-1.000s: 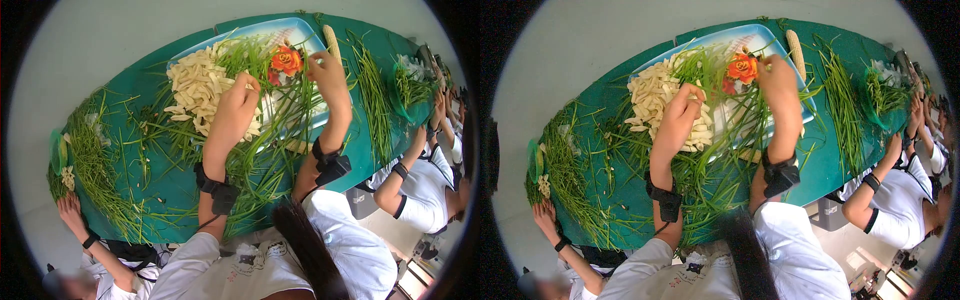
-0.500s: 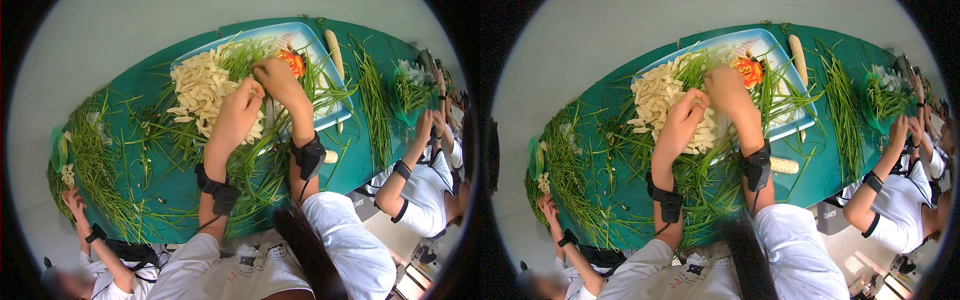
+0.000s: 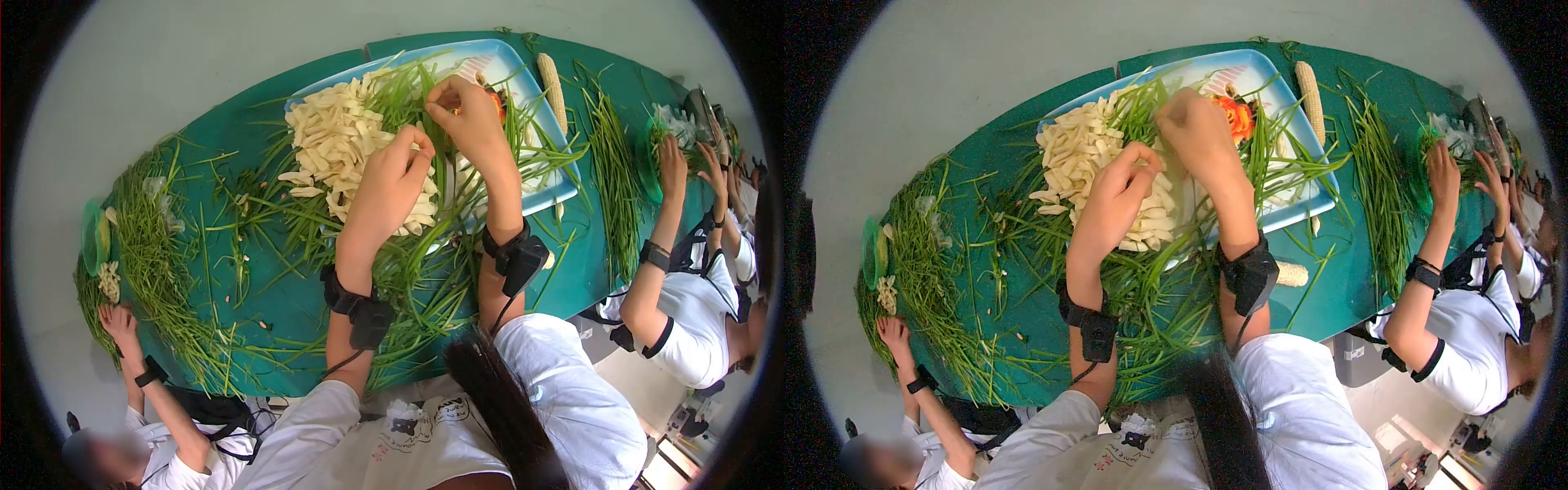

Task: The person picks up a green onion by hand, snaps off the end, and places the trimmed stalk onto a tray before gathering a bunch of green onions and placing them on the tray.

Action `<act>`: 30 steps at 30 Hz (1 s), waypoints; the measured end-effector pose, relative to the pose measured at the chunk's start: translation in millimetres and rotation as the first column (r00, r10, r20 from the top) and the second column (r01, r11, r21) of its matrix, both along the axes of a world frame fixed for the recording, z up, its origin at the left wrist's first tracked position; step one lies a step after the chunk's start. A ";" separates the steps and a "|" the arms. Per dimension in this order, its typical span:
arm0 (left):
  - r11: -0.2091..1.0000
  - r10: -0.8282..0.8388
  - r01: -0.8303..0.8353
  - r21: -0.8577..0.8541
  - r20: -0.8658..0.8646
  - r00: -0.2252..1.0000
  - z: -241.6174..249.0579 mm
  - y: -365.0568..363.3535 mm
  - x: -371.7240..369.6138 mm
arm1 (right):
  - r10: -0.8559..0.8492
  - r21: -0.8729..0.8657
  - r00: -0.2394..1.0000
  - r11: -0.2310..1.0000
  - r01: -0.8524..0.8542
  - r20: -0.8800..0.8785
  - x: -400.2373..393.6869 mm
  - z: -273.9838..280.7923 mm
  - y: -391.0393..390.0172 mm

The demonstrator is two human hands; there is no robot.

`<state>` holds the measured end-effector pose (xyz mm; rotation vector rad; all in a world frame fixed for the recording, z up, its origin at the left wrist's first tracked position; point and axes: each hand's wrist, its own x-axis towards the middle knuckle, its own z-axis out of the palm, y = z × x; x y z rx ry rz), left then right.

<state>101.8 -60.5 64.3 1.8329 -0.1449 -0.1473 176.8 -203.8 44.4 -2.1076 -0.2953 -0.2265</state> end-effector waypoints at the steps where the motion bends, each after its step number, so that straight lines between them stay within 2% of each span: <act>1: 1.000 0.001 -0.001 0.000 0.000 1.000 -0.4 0.2 0.0 | 0.001 0.000 1.000 1.000 -0.001 0.000 -1.1 2.1 0.9; 3: 1.000 0.006 -0.006 -0.001 0.004 1.000 -1.6 0.2 0.4 | -0.073 0.048 0.986 0.996 0.082 -0.151 -4.2 7.9 2.5; 10: 1.000 -0.006 0.006 0.005 -0.021 1.000 2.0 0.3 -0.3 | -0.128 -0.059 0.982 0.991 0.120 -0.142 -1.2 6.8 -1.3; 13: 1.000 0.002 -0.002 -0.005 0.001 1.000 1.9 1.3 -0.1 | -0.117 -0.072 0.970 0.992 0.104 -0.213 2.2 7.1 -5.8; 15: 1.000 0.005 -0.004 0.031 -0.025 1.000 2.8 2.4 0.3 | -0.138 0.047 0.983 0.988 0.144 -0.122 6.5 0.2 -9.1; 18: 1.000 0.015 -0.015 0.007 -0.011 1.000 2.0 2.2 -0.4 | -0.144 0.126 0.978 0.979 0.163 -0.150 9.0 -1.1 -11.2; 22: 1.000 0.003 -0.002 0.021 -0.018 1.000 1.2 3.0 0.1 | -0.093 0.180 0.991 0.978 0.109 -0.092 9.8 -3.0 -9.4; 25: 1.000 0.008 -0.008 0.008 -0.007 1.000 1.3 2.1 -0.4 | -0.122 0.182 0.980 0.972 0.150 -0.155 5.5 3.8 -5.5; 27: 1.000 0.009 -0.008 0.015 -0.014 1.000 2.3 2.1 -0.5 | 0.057 0.356 0.989 0.935 -0.004 -0.139 4.7 9.7 -4.3; 28: 1.000 0.010 -0.010 0.016 -0.014 1.000 1.5 2.4 -0.4 | 0.058 0.357 0.989 0.934 -0.005 -0.139 2.3 15.1 -4.2; 30: 1.000 0.002 -0.002 0.015 0.015 1.000 -1.0 2.7 0.1 | 0.210 0.500 0.931 0.865 -0.035 -0.297 -4.5 27.2 -4.7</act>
